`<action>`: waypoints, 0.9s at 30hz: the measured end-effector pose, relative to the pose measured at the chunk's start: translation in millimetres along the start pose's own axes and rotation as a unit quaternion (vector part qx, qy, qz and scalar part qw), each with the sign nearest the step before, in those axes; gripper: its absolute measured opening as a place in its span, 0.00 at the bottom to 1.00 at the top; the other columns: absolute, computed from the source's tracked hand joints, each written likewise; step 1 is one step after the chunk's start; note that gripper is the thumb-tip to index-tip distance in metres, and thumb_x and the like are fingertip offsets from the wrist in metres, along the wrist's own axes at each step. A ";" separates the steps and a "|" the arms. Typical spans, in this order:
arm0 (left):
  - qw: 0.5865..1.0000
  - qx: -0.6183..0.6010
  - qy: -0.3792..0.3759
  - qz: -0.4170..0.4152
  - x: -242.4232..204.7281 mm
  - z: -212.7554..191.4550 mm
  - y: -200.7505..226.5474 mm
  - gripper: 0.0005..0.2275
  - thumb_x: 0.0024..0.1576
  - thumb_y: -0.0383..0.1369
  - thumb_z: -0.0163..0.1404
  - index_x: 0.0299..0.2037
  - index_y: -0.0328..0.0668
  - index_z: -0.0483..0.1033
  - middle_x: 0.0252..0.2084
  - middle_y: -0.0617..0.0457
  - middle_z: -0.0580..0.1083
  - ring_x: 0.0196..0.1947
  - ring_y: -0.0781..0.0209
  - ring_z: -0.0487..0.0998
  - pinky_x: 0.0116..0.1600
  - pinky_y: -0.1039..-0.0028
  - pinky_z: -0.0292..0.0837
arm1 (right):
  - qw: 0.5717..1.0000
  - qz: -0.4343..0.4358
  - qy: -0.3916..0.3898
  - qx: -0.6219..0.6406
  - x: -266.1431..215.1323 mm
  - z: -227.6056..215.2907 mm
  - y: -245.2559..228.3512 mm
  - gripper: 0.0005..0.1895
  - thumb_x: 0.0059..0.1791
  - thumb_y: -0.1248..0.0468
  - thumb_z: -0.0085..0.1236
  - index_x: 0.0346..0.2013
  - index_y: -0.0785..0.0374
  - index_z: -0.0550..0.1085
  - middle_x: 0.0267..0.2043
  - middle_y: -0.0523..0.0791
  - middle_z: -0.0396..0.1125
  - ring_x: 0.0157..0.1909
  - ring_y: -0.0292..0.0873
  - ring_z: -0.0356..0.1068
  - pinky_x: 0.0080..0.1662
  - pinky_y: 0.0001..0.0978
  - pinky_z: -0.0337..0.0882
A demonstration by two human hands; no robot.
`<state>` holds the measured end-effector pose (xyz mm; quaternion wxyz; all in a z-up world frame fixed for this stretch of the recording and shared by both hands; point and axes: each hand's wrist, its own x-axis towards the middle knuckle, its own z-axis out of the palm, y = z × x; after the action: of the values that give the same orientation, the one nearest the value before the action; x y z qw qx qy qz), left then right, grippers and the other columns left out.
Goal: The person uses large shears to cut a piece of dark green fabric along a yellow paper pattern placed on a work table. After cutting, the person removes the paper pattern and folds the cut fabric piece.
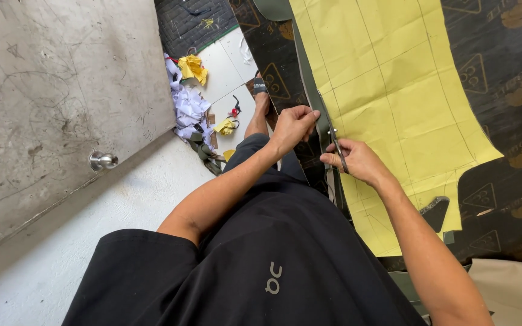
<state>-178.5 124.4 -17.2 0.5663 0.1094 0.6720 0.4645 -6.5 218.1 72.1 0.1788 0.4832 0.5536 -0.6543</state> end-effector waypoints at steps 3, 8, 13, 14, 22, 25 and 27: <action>1.000 -0.015 0.001 -0.010 2.1 -2.2 2.3 0.09 0.57 0.33 0.52 0.27 0.38 0.78 0.14 0.53 0.72 0.12 0.65 0.74 0.19 0.80 0.68 | 1.000 0.008 0.001 0.016 3.2 3.3 2.4 0.23 0.42 0.50 0.76 0.38 0.66 0.79 0.16 0.46 0.67 0.20 0.40 0.70 0.32 0.27 0.66; 0.999 -0.010 0.024 -0.020 7.4 -9.5 16.8 0.09 0.56 0.35 0.53 0.29 0.37 0.78 0.14 0.52 0.72 0.10 0.64 0.74 0.17 0.79 0.69 | 0.999 0.017 0.023 -0.016 8.7 2.8 13.5 0.19 0.41 0.51 0.77 0.31 0.61 0.79 0.13 0.46 0.67 0.18 0.39 0.71 0.30 0.24 0.66; 1.000 -0.018 0.016 -0.011 14.3 -11.1 7.5 0.08 0.57 0.32 0.52 0.29 0.36 0.78 0.13 0.52 0.71 0.09 0.64 0.73 0.16 0.80 0.66 | 1.000 0.004 0.004 0.015 12.1 4.2 -16.7 0.21 0.43 0.53 0.75 0.37 0.65 0.79 0.14 0.47 0.67 0.19 0.40 0.71 0.31 0.26 0.66; 1.000 -0.029 0.008 -0.001 17.5 -12.9 6.2 0.07 0.57 0.32 0.52 0.30 0.36 0.78 0.14 0.52 0.71 0.10 0.64 0.73 0.17 0.80 0.66 | 1.000 -0.009 0.005 0.028 16.9 4.8 -24.2 0.22 0.43 0.51 0.75 0.39 0.65 0.79 0.15 0.46 0.66 0.20 0.39 0.70 0.31 0.25 0.67; 0.999 -0.021 0.024 -0.014 24.2 -19.9 21.5 0.09 0.57 0.35 0.54 0.32 0.36 0.80 0.14 0.52 0.72 0.09 0.65 0.73 0.16 0.79 0.66 | 0.999 0.004 0.008 0.033 32.9 2.5 -8.9 0.19 0.43 0.52 0.76 0.33 0.64 0.78 0.13 0.45 0.65 0.17 0.39 0.69 0.28 0.22 0.65; 0.999 -0.019 0.038 -0.007 37.5 -24.5 29.4 0.10 0.57 0.36 0.53 0.33 0.36 0.80 0.13 0.53 0.72 0.09 0.65 0.72 0.16 0.79 0.66 | 1.000 0.002 0.009 0.016 29.8 0.5 -25.5 0.19 0.42 0.53 0.76 0.33 0.64 0.79 0.13 0.46 0.65 0.17 0.40 0.70 0.28 0.24 0.65; 0.999 -0.012 0.032 -0.010 40.0 -26.7 26.2 0.08 0.57 0.33 0.52 0.30 0.38 0.80 0.12 0.54 0.72 0.08 0.65 0.72 0.16 0.80 0.66 | 1.000 0.012 0.005 0.005 28.3 3.3 -38.1 0.19 0.42 0.54 0.76 0.34 0.66 0.79 0.13 0.46 0.65 0.17 0.40 0.71 0.27 0.25 0.65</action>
<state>-224.9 152.2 -25.9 0.5502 0.0806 0.6853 0.4702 -50.4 235.9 69.4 0.1812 0.4941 0.5457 -0.6521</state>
